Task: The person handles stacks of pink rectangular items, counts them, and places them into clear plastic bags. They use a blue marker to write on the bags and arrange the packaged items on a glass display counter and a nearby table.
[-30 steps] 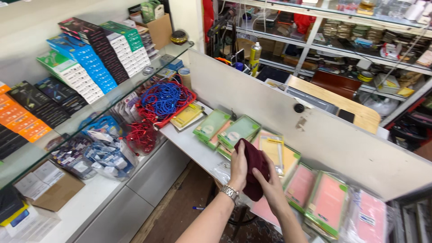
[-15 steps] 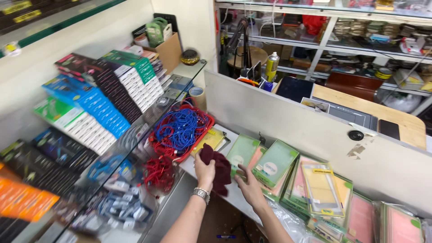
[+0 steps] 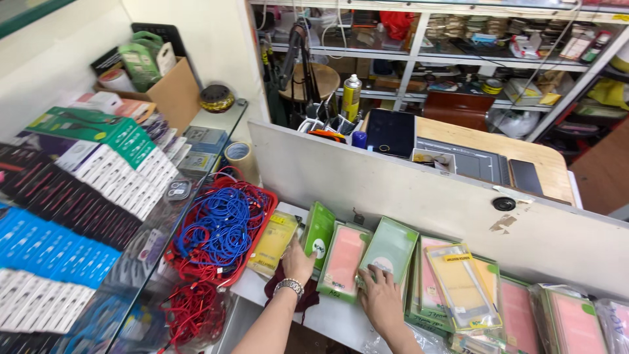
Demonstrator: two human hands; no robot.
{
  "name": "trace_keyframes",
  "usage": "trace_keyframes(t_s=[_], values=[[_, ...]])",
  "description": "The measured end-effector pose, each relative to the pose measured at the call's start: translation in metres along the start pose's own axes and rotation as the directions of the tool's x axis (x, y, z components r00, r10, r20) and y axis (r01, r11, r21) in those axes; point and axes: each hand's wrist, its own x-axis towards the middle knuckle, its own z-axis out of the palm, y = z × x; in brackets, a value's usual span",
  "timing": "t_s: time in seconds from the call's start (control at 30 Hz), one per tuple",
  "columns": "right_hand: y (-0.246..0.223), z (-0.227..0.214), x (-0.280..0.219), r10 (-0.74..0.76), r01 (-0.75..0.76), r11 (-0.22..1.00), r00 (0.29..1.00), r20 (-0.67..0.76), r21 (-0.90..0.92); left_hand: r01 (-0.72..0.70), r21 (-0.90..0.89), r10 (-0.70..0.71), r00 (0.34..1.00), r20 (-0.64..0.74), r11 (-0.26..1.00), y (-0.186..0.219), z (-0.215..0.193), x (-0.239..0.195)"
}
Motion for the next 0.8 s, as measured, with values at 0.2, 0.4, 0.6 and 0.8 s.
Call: trace_keyframes(t_s=[0.2,0.4,0.6,0.8], values=[[0.01,-0.016,-0.003,0.113,-0.115,0.988,0.993,-0.022,-0.101,-0.018,-0.036,0.016,0.999,-0.051,0.999,0.049,-0.042,-0.03],[0.004,-0.022,0.014,0.18,-0.165,0.978,0.977,-0.116,0.124,-0.409,0.038,0.389,0.889,0.243,0.912,0.086,-0.031,-0.094],[-0.009,-0.017,0.003,0.126,-0.112,0.958,0.991,-0.036,0.265,-0.125,-0.165,0.132,0.991,0.03,0.978,0.032,0.02,-0.036],[-0.014,-0.009,-0.009,0.242,-0.345,0.897,0.906,0.346,0.277,0.653,-0.444,-0.115,0.629,0.769,0.614,-0.008,0.065,0.018]])
